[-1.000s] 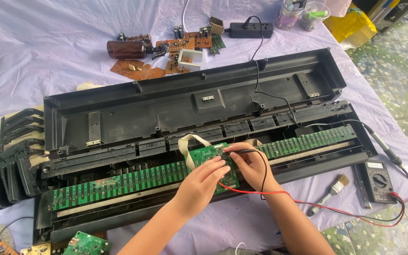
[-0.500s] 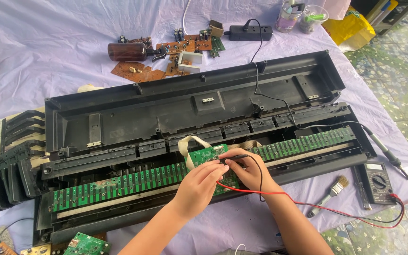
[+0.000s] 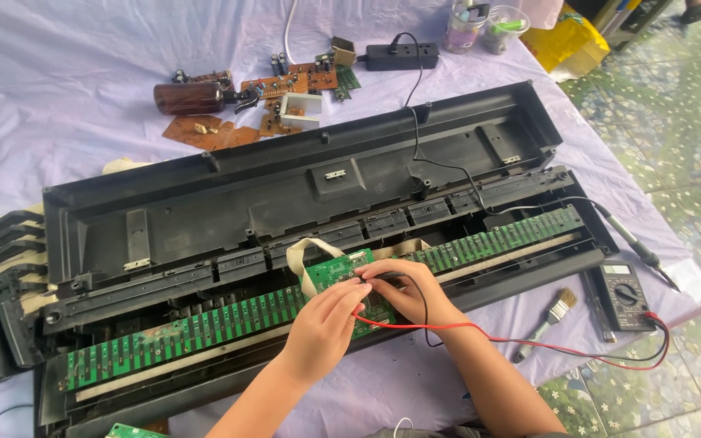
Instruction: Testing the internal circuit board of an electronic keyboard using a digital multimeter to check for faults.
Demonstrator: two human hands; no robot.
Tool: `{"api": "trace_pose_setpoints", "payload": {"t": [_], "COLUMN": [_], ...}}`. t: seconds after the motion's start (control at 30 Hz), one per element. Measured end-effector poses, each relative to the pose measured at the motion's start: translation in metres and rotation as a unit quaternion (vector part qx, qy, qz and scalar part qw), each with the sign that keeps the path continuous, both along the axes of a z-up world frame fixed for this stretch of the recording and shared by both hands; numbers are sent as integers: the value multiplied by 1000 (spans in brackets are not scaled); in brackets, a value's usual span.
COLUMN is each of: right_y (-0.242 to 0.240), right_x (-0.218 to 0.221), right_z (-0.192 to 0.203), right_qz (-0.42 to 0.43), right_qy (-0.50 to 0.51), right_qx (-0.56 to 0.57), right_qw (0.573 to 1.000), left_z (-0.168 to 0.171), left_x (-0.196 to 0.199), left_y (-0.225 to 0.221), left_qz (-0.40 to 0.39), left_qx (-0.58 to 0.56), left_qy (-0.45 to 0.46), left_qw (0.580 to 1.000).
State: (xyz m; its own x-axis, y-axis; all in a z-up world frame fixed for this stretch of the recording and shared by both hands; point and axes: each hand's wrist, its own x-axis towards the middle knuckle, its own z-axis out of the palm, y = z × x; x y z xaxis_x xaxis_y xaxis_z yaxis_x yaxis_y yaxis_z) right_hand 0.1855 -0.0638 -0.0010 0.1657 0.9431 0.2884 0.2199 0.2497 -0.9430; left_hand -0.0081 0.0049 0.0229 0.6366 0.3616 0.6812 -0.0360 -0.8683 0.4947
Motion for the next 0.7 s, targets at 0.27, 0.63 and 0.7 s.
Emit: {"api": "trace_pose_setpoints", "payload": {"t": [0.27, 0.63, 0.7], "right_y": [-1, 0, -1], "right_x": [0, -1, -1], "right_z": [4, 4, 5], "right_qz": [-5, -2, -3], "right_qy": [-23, -14, -9], "right_qx": [13, 16, 7], "right_qw": [1000, 1000, 1000], "left_z": [-2, -2, -1], "left_x": [0, 0, 0], "left_y": [-1, -2, -2], "left_qz": [4, 2, 3], "left_qx": [-6, -11, -10], "left_qy": [-1, -2, -1], "left_qw": [1000, 1000, 1000]}}
